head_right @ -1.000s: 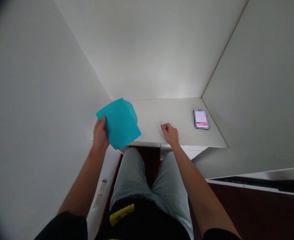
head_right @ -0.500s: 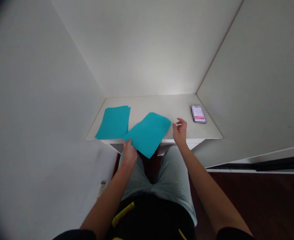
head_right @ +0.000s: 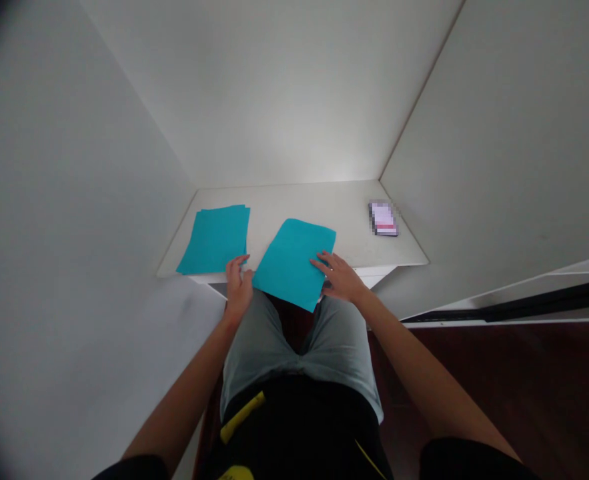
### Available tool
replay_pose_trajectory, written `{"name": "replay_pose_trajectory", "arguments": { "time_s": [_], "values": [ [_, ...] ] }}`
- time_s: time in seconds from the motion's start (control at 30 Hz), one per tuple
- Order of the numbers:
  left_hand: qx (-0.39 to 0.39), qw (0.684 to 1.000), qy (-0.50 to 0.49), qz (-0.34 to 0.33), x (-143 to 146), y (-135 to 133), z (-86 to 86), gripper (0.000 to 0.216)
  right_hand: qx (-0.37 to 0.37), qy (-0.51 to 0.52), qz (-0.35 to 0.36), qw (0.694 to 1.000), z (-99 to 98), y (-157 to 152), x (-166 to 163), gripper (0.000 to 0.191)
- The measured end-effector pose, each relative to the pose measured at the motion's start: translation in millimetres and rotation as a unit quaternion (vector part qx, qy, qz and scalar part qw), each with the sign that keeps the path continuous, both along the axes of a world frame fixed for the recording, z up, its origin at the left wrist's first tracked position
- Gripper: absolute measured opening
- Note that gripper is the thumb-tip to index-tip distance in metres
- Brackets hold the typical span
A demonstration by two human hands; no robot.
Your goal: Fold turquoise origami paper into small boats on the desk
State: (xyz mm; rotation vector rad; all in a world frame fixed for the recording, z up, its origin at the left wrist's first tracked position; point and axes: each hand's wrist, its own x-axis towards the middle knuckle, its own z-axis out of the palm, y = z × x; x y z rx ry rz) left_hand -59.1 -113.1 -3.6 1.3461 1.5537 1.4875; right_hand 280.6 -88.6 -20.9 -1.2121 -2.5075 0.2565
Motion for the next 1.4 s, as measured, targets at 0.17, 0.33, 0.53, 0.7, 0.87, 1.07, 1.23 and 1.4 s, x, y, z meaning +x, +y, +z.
{"name": "replay_pose_trajectory", "arguments": {
  "time_s": [0.17,0.33,0.53,0.7,0.87,1.07,1.23,1.4],
  "values": [
    [0.046,0.991,0.021,-0.127,-17.6,46.0,12.4,0.037,-0.028,0.044,-0.064,0.997,18.4,3.2,-6.2,0.053],
    [0.020,0.991,-0.044,-0.122,-12.4,80.5,11.6,0.059,-0.147,0.281,-0.095,0.944,64.1,21.1,-5.5,0.029],
    [-0.002,0.996,-0.019,-0.090,-6.5,95.4,-0.4,0.059,-0.228,0.486,-0.172,0.826,85.8,68.8,3.8,0.054],
    [0.027,0.995,0.046,-0.089,1.7,101.1,4.8,0.054,-0.195,0.446,-0.228,0.843,43.9,97.9,6.6,0.056],
    [-0.004,0.988,0.114,-0.108,25.2,110.9,11.7,0.050,-0.135,0.335,-0.283,0.889,8.8,102.7,0.0,0.050],
    [-0.009,0.957,0.252,-0.145,41.1,114.0,1.5,0.087,-0.167,0.276,-0.234,0.917,9.2,99.8,3.0,0.051],
    [0.000,0.953,0.262,-0.154,39.8,114.5,-5.7,0.090,-0.171,0.279,-0.208,0.922,12.4,98.3,9.7,0.045],
    [-0.001,0.959,0.245,-0.142,38.7,116.2,-5.5,0.083,-0.175,0.354,-0.186,0.900,11.4,95.8,11.9,0.048]
  ]
}}
